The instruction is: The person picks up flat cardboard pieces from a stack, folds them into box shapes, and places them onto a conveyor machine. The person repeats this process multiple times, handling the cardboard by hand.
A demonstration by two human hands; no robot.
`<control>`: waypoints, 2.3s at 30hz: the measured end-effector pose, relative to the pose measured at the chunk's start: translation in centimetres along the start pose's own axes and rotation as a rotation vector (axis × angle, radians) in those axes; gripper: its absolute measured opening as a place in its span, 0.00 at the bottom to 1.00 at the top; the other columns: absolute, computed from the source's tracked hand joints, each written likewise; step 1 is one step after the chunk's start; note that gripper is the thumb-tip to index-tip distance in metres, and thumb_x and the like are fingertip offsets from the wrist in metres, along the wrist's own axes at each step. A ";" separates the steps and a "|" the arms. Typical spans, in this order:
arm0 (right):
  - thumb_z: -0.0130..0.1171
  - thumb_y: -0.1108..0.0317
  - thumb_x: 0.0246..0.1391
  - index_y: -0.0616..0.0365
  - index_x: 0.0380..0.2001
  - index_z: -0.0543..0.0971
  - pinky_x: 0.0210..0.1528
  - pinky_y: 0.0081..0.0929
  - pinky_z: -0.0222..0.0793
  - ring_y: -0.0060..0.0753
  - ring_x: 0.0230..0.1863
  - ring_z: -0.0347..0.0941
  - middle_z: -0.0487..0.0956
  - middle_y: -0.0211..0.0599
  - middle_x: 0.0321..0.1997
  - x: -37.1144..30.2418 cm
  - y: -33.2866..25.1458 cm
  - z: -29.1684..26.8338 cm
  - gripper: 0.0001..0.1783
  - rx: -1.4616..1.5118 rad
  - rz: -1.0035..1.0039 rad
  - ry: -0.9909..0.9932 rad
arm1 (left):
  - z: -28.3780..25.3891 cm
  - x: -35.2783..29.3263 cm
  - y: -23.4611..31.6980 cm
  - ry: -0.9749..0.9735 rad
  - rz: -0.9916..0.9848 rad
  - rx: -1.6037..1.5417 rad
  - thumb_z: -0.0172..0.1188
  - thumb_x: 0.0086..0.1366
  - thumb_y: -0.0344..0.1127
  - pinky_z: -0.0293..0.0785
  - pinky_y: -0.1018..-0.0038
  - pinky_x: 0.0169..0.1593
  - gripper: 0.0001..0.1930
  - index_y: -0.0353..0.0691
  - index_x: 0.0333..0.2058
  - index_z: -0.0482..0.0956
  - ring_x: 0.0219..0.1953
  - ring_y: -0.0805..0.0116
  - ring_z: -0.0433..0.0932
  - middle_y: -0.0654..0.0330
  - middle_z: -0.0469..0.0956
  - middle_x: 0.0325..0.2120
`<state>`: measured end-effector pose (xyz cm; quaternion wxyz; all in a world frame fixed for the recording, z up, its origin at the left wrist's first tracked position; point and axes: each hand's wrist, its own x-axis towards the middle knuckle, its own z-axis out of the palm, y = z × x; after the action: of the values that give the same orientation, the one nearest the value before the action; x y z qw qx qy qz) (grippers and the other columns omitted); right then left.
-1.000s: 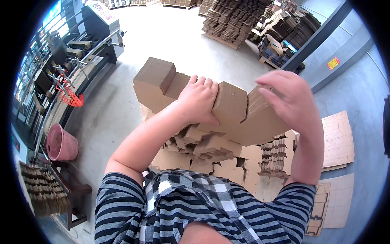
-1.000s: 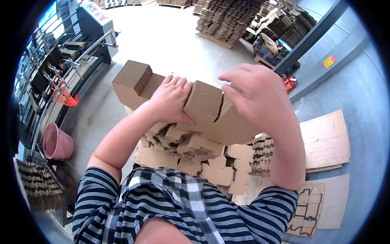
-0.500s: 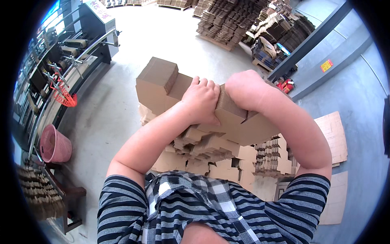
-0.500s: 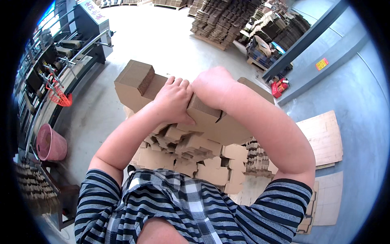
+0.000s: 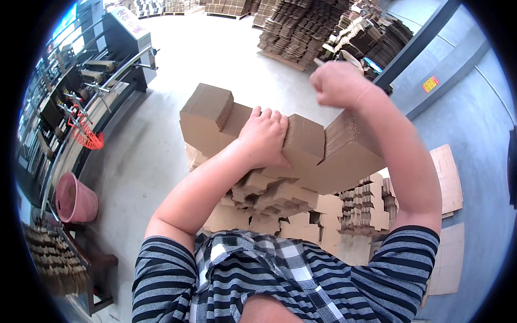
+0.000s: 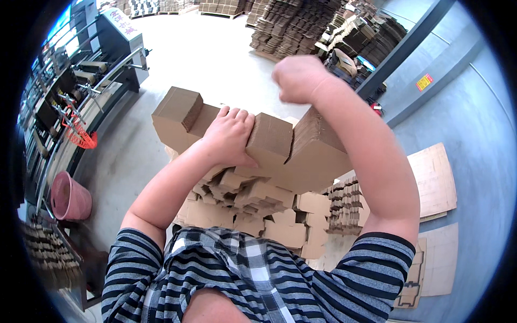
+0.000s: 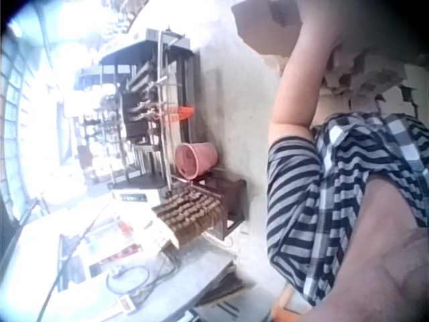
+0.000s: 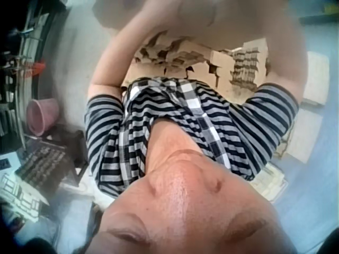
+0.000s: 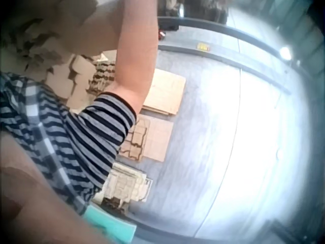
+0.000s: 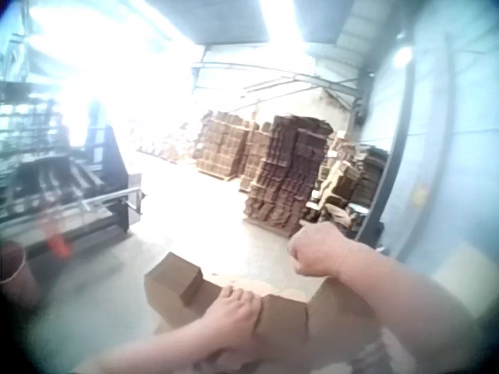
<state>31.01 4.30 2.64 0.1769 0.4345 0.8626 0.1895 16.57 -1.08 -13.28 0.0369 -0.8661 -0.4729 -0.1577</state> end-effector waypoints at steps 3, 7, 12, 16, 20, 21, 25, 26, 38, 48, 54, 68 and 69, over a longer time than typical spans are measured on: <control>0.56 0.72 0.42 0.56 0.28 0.82 0.41 0.38 0.75 0.43 0.40 0.79 0.82 0.38 0.32 0.3 2.4 0.1 0.08 -0.115 0.162 0.049 | -0.6 0.0 0.1 -0.048 -0.015 0.002 0.71 0.36 0.64 0.55 0.59 0.63 0.50 0.27 0.50 0.67 0.53 0.55 0.68 0.50 0.72 0.43; 0.51 0.75 0.48 0.56 0.44 0.78 0.47 0.38 0.74 0.43 0.49 0.76 0.79 0.41 0.45 -1.3 3.7 2.4 0.18 -0.055 0.182 0.115 | -0.6 0.4 0.2 -0.081 -0.034 0.000 0.71 0.37 0.64 0.51 0.58 0.66 0.53 0.26 0.53 0.65 0.56 0.54 0.67 0.48 0.71 0.47; 0.52 0.52 0.61 0.66 0.58 0.68 0.62 0.31 0.61 0.42 0.61 0.67 0.71 0.47 0.61 -5.2 4.8 3.1 0.31 0.533 0.044 0.141 | -1.2 0.4 0.6 -0.149 -0.055 -0.002 0.70 0.37 0.63 0.50 0.59 0.66 0.54 0.26 0.54 0.64 0.58 0.53 0.66 0.47 0.70 0.50; 0.52 0.52 0.59 0.70 0.54 0.71 0.61 0.31 0.61 0.46 0.59 0.68 0.73 0.51 0.57 -9.7 3.9 3.1 0.31 0.835 0.083 0.204 | -1.1 0.0 0.5 -0.103 -0.045 0.022 0.70 0.38 0.63 0.50 0.59 0.66 0.53 0.26 0.54 0.64 0.58 0.53 0.66 0.47 0.70 0.50; 0.56 0.61 0.55 0.63 0.48 0.76 0.55 0.30 0.67 0.41 0.51 0.74 0.78 0.47 0.49 -12.9 4.1 3.5 0.21 0.854 0.078 0.291 | -1.3 -0.2 0.5 -0.114 -0.046 0.030 0.70 0.38 0.63 0.50 0.60 0.66 0.53 0.26 0.54 0.64 0.57 0.53 0.66 0.47 0.70 0.49; 0.57 0.63 0.54 0.62 0.46 0.78 0.53 0.30 0.68 0.41 0.49 0.75 0.79 0.46 0.47 -13.1 4.0 3.8 0.19 0.882 0.075 0.326 | -1.2 -0.1 0.6 -0.113 -0.041 0.036 0.70 0.38 0.63 0.50 0.60 0.66 0.53 0.26 0.54 0.64 0.57 0.53 0.66 0.47 0.70 0.49; 0.57 0.68 0.52 0.60 0.38 0.81 0.45 0.30 0.72 0.41 0.41 0.77 0.81 0.41 0.39 -12.2 3.3 5.8 0.11 0.745 -0.006 0.525 | -1.2 0.0 0.5 -0.101 -0.033 0.015 0.70 0.38 0.64 0.50 0.60 0.67 0.53 0.28 0.54 0.64 0.58 0.53 0.65 0.48 0.70 0.49; 0.57 0.69 0.51 0.60 0.35 0.81 0.43 0.30 0.72 0.41 0.39 0.77 0.81 0.39 0.36 -12.0 3.1 6.0 0.10 0.648 -0.041 0.587 | -1.6 0.1 0.6 -0.125 -0.034 0.008 0.70 0.38 0.64 0.50 0.60 0.67 0.53 0.28 0.55 0.64 0.58 0.53 0.65 0.48 0.70 0.49; 0.54 0.72 0.45 0.58 0.21 0.76 0.37 0.38 0.70 0.45 0.30 0.74 0.76 0.37 0.25 -10.3 3.3 3.2 0.03 0.184 -0.219 0.414 | -1.3 -0.3 0.6 -0.068 -0.025 0.026 0.70 0.37 0.63 0.53 0.61 0.64 0.50 0.29 0.51 0.66 0.55 0.54 0.67 0.49 0.71 0.45; 0.54 0.72 0.43 0.59 0.22 0.75 0.35 0.39 0.71 0.45 0.30 0.75 0.76 0.40 0.25 -8.9 5.3 3.7 0.03 0.129 -0.107 0.406 | -0.8 -0.6 0.2 -0.032 -0.020 0.026 0.71 0.36 0.64 0.54 0.62 0.63 0.50 0.29 0.50 0.66 0.53 0.53 0.68 0.49 0.72 0.44; 0.50 0.75 0.45 0.57 0.31 0.78 0.37 0.37 0.72 0.44 0.33 0.77 0.78 0.41 0.28 -8.3 10.6 6.2 0.09 -0.170 0.275 0.528 | -1.0 0.0 0.5 -0.026 0.007 0.014 0.70 0.38 0.64 0.54 0.59 0.63 0.49 0.27 0.50 0.67 0.54 0.52 0.68 0.47 0.73 0.45; 0.58 0.73 0.47 0.64 0.27 0.77 0.39 0.35 0.70 0.48 0.35 0.75 0.78 0.45 0.32 -9.7 3.6 5.5 0.05 0.585 -0.183 0.542 | 0.5 -0.4 0.0 -0.068 0.013 0.009 0.68 0.36 0.67 0.56 0.53 0.61 0.52 0.27 0.50 0.68 0.51 0.51 0.69 0.45 0.72 0.44; 0.58 0.75 0.46 0.65 0.26 0.76 0.39 0.34 0.70 0.48 0.35 0.75 0.78 0.45 0.32 -9.8 3.5 5.5 0.04 0.613 -0.192 0.550 | -0.5 -0.2 0.3 -0.117 0.021 0.000 0.68 0.36 0.67 0.56 0.53 0.61 0.52 0.25 0.50 0.68 0.50 0.51 0.70 0.45 0.72 0.43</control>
<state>41.50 -0.82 0.96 -0.1805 0.3177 0.9307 0.0158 16.64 -1.53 -12.85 0.0108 -0.8788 -0.4651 -0.1065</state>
